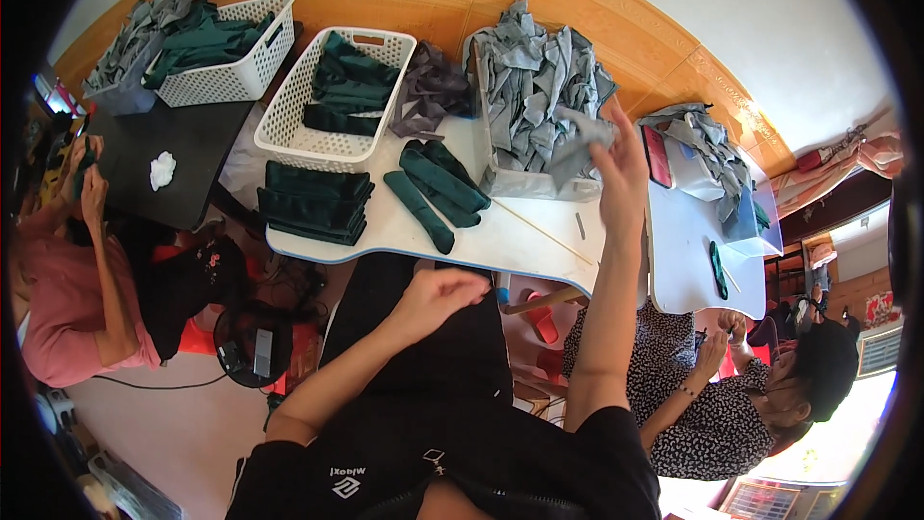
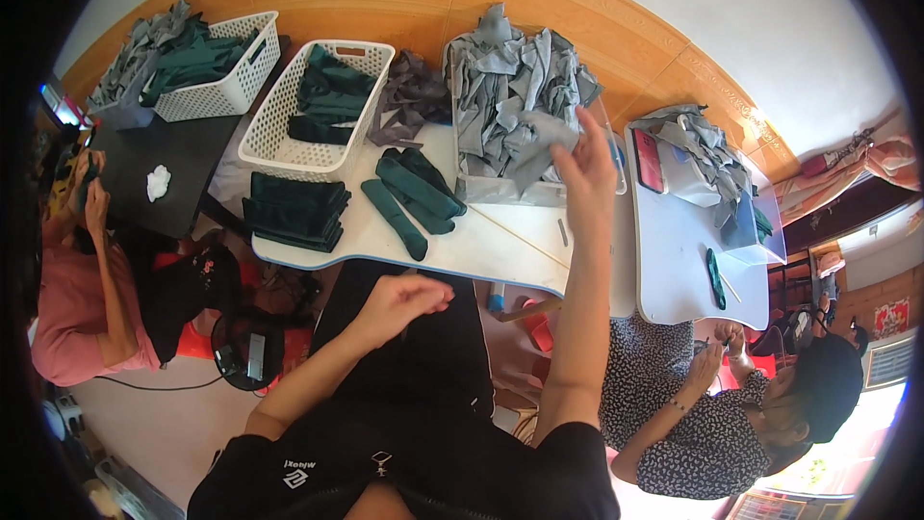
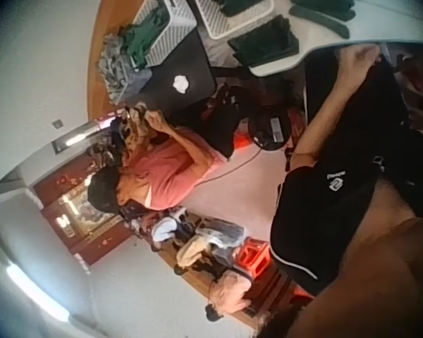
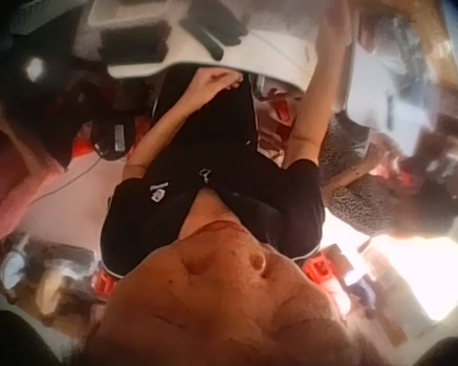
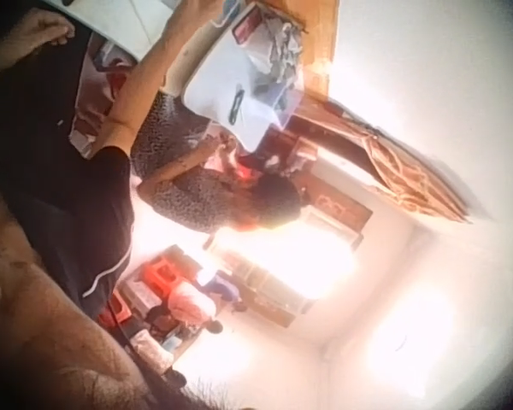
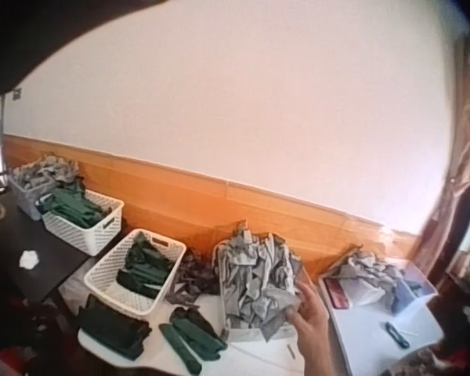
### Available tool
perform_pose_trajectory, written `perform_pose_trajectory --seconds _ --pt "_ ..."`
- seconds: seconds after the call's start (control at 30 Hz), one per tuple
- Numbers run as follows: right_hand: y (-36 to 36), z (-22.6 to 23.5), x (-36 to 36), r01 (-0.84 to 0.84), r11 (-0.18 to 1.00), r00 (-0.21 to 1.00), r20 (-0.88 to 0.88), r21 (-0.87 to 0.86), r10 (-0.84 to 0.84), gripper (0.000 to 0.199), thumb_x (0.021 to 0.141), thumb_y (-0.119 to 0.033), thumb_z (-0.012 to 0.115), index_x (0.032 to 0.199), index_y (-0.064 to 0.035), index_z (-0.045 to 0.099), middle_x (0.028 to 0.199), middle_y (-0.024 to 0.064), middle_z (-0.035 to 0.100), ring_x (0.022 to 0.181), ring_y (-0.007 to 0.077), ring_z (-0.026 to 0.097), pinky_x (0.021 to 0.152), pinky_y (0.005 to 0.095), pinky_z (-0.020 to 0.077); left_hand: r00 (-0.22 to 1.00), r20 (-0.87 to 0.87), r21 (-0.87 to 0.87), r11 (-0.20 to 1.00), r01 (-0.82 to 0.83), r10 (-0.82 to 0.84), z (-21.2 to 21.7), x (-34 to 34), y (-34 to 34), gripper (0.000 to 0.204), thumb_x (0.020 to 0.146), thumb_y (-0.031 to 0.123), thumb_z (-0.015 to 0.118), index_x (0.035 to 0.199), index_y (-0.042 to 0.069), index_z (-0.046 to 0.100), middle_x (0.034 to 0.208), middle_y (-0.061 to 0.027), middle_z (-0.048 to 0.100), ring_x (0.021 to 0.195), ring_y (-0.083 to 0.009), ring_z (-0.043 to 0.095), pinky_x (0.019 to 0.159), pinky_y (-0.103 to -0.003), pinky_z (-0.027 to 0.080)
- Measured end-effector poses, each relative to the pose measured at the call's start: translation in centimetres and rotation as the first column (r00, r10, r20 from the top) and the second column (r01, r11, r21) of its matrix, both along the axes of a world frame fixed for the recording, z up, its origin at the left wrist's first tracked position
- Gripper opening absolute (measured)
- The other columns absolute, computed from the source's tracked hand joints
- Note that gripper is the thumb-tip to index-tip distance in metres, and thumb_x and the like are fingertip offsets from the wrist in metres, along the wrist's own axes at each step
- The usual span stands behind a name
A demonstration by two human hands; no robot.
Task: Assembling and preparing small fabric components by hand in a textile manufacturing workshop.
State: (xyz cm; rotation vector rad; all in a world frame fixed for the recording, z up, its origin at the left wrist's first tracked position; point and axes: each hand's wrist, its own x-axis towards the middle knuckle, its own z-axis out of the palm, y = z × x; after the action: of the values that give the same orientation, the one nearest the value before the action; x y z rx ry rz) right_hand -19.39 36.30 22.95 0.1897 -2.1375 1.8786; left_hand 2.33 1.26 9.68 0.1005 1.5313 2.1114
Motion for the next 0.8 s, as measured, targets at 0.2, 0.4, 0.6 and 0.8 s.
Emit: perform_pose_trajectory --seconds 0.2,0.4,0.6,0.8 --pt "-11.5 -7.1 19.7 -0.204 0.964 0.894 0.37 -0.171 0.254 0.101 0.114 0.009 0.098 0.204 -0.0053 0.054 0.134 -0.0001 0.083 0.115 0.0098 0.08 0.102 0.0279 0.0642 0.907 0.412 0.577 0.745 -0.334 0.087 -0.1 -3.8 -0.7 0.052 0.138 0.043 0.084 0.173 0.005 0.086 0.157 -0.0071 0.094 0.144 -0.0182 0.087 0.132 -0.046 0.065" --pt "-11.5 -14.3 25.3 -0.13 0.944 0.765 0.575 -0.304 0.291 0.052 0.127 -0.005 0.093 0.178 0.0011 0.08 0.131 0.003 0.089 0.116 0.0083 0.079 0.104 0.0294 0.0641 0.926 0.302 0.321 0.891 -0.322 0.226 -2.3 -2.6 -1.5 0.031 0.137 0.027 0.085 0.15 0.001 0.095 0.138 -0.0061 0.098 0.122 -0.0149 0.091 0.115 -0.038 0.071" --pt "-10.2 -16.2 25.6 -0.167 0.978 0.842 0.497 -0.127 0.208 0.019 0.127 -0.008 0.095 0.143 0.0015 0.099 0.127 0.0004 0.09 0.113 0.0096 0.078 0.103 0.029 0.0605 0.956 0.211 0.275 0.926 -0.259 0.204 -3.0 -2.1 -0.4 0.032 0.138 0.026 0.084 0.149 -0.002 0.094 0.14 -0.0077 0.098 0.122 -0.0128 0.089 0.112 -0.034 0.069" --pt "-9.3 -17.2 25.6 -0.056 0.998 0.895 0.44 -0.039 0.068 0.012 0.12 -0.007 0.103 0.124 0.0037 0.099 0.116 0.0045 0.086 0.103 0.0134 0.079 0.094 0.0312 0.0618 0.957 -0.092 -0.239 0.927 -0.288 0.274 -1.3 1.3 1.4 0.034 0.127 0.028 0.096 0.139 -0.004 0.093 0.121 -0.0085 0.09 0.104 -0.0182 0.084 0.097 -0.038 0.066"
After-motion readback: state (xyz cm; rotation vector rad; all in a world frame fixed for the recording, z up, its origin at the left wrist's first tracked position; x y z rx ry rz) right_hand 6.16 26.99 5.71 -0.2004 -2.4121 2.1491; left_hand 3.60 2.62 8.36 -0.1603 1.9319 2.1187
